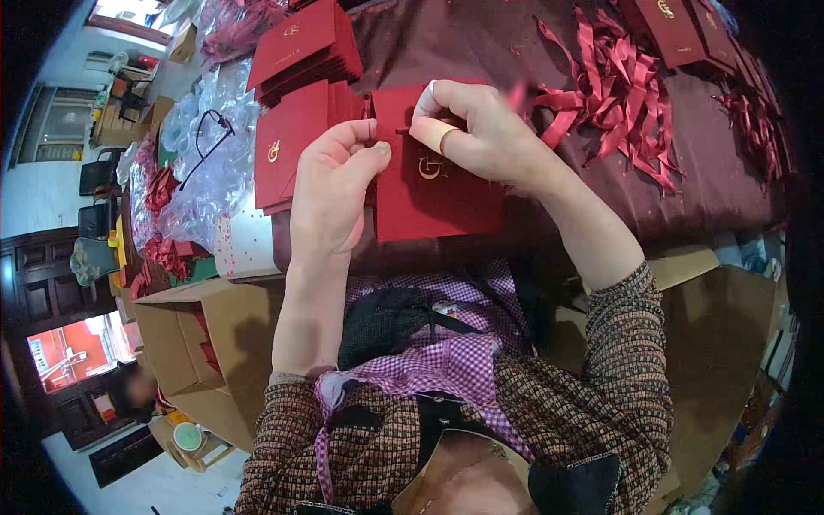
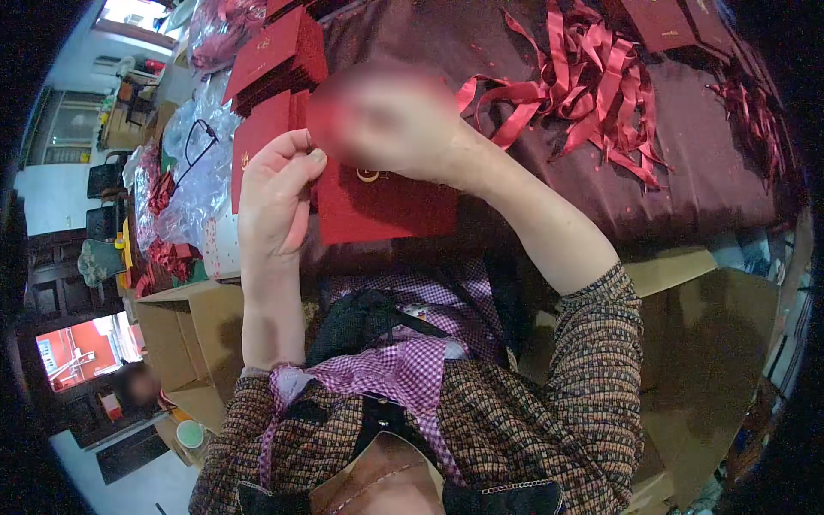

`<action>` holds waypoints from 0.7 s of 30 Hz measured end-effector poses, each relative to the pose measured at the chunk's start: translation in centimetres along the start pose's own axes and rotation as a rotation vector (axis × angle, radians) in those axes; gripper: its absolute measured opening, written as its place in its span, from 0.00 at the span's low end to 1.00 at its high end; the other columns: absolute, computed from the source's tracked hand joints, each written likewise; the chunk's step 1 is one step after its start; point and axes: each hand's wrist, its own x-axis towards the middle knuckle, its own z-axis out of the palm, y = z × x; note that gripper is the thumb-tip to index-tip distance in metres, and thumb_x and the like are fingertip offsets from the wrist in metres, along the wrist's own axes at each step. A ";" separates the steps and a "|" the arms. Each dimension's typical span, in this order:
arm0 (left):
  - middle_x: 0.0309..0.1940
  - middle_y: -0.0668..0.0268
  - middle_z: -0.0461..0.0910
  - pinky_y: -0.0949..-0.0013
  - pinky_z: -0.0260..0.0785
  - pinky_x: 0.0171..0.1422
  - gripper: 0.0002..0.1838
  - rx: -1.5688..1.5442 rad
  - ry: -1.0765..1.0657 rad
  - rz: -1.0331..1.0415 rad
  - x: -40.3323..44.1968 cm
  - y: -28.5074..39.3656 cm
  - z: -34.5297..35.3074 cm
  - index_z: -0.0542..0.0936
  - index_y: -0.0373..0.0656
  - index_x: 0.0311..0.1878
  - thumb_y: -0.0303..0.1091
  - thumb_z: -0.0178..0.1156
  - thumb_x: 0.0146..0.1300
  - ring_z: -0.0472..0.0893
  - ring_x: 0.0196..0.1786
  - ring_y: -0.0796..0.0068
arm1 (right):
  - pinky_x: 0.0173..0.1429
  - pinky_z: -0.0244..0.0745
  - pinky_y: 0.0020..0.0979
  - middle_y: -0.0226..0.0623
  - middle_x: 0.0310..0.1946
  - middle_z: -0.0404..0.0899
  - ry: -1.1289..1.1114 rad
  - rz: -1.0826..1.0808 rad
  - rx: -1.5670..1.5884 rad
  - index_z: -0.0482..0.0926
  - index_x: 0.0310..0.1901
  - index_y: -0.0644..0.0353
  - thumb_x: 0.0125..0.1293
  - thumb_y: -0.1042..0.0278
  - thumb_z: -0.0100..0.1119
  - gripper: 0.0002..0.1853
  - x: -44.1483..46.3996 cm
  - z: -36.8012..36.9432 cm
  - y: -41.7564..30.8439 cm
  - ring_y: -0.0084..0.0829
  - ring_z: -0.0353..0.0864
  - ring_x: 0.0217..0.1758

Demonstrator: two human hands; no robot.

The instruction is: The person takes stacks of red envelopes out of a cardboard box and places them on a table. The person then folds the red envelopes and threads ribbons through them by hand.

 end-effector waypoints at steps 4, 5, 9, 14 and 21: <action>0.33 0.66 0.78 0.81 0.66 0.42 0.13 0.018 -0.004 0.039 -0.3 0.2 0.4 0.75 0.30 0.46 0.19 0.56 0.56 0.74 0.34 0.84 | 0.33 0.68 0.23 0.29 0.23 0.74 0.014 -0.077 -0.020 0.73 0.30 0.66 0.59 0.73 0.56 0.05 -0.1 0.2 0.1 0.17 0.70 0.28; 0.33 0.66 0.78 0.82 0.67 0.42 0.13 0.056 0.004 0.057 -0.3 0.2 0.5 0.75 0.30 0.46 0.19 0.56 0.56 0.74 0.34 0.85 | 0.32 0.68 0.24 0.30 0.23 0.74 0.022 -0.087 -0.028 0.73 0.30 0.67 0.59 0.74 0.56 0.05 -0.1 0.2 0.1 0.17 0.71 0.28; 0.33 0.67 0.78 0.83 0.66 0.41 0.11 0.183 0.038 0.111 -0.5 0.1 0.9 0.76 0.30 0.45 0.19 0.56 0.58 0.73 0.34 0.86 | 0.30 0.68 0.26 0.34 0.22 0.74 0.056 -0.146 -0.124 0.72 0.30 0.66 0.57 0.76 0.56 0.04 -0.4 0.2 -0.4 0.21 0.72 0.26; 0.33 0.68 0.78 0.82 0.67 0.38 0.09 0.410 0.060 0.235 -1.1 0.3 1.7 0.76 0.31 0.44 0.20 0.55 0.59 0.74 0.33 0.87 | 0.29 0.68 0.31 0.40 0.21 0.72 0.150 -0.351 -0.277 0.69 0.27 0.65 0.52 0.79 0.56 0.05 -0.5 0.4 -0.5 0.35 0.74 0.24; 0.30 0.69 0.77 0.80 0.66 0.35 0.09 0.604 0.077 0.373 -0.7 -0.8 1.9 0.76 0.32 0.43 0.20 0.55 0.58 0.72 0.31 0.86 | 0.33 0.71 0.35 0.36 0.22 0.70 0.349 -0.704 -0.823 0.68 0.25 0.59 0.46 0.70 0.57 0.07 -0.7 1.2 -0.6 0.37 0.74 0.27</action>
